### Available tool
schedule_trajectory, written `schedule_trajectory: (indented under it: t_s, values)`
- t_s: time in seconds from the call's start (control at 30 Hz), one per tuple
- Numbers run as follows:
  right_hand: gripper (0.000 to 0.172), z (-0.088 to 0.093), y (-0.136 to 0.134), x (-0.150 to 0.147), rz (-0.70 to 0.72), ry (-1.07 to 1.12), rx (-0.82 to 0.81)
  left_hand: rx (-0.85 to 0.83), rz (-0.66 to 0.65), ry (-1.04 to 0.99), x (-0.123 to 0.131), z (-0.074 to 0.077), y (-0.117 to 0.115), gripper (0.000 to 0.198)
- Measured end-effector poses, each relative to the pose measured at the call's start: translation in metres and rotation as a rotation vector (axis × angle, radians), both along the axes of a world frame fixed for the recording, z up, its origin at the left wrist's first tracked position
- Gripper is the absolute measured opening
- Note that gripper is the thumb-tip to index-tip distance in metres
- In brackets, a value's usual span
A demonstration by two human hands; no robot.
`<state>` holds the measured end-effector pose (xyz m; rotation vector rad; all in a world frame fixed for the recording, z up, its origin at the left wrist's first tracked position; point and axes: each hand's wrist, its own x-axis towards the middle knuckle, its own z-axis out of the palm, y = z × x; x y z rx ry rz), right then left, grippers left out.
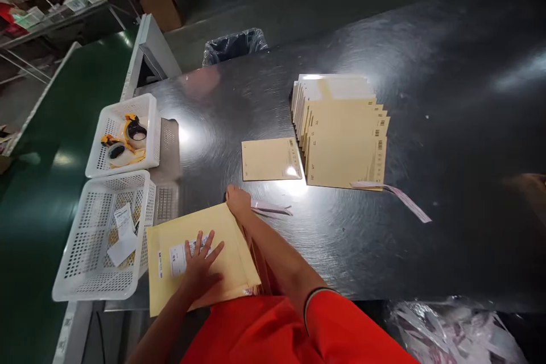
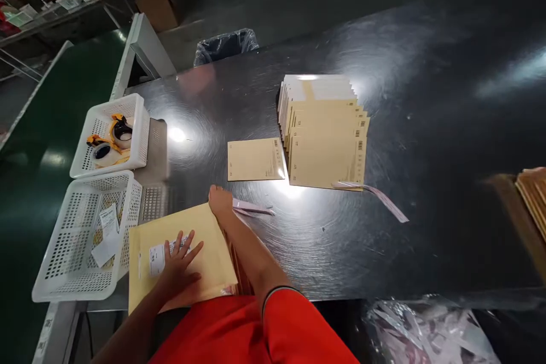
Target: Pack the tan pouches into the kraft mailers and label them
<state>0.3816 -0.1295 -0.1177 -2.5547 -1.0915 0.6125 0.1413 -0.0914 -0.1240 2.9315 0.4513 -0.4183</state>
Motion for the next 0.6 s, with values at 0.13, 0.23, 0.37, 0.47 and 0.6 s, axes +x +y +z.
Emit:
schedule_trajectory:
  t_s: [0.13,0.23,0.37,0.47,0.6]
  values:
    - [0.036,-0.009,-0.053,-0.039,0.016,0.047,-0.037,-0.049,0.035,0.016,0.003,0.001,0.001,0.080]
    - [0.032,-0.022,-0.133,-0.087,0.073,0.116,-0.099,-0.103,0.028,-0.023,0.004,0.001,0.001,0.078]
    - [0.032,-0.030,-0.188,-0.103,0.087,0.216,-0.065,-0.131,0.209,-0.236,-0.011,0.003,0.002,0.062]
    - [0.032,-0.027,-0.179,-0.098,0.083,0.267,-0.002,-0.015,0.699,-0.449,-0.034,0.006,0.014,0.065]
    - [0.031,-0.021,-0.158,-0.099,0.124,0.223,-0.019,-0.120,0.849,-0.436,-0.062,0.023,0.042,0.045]
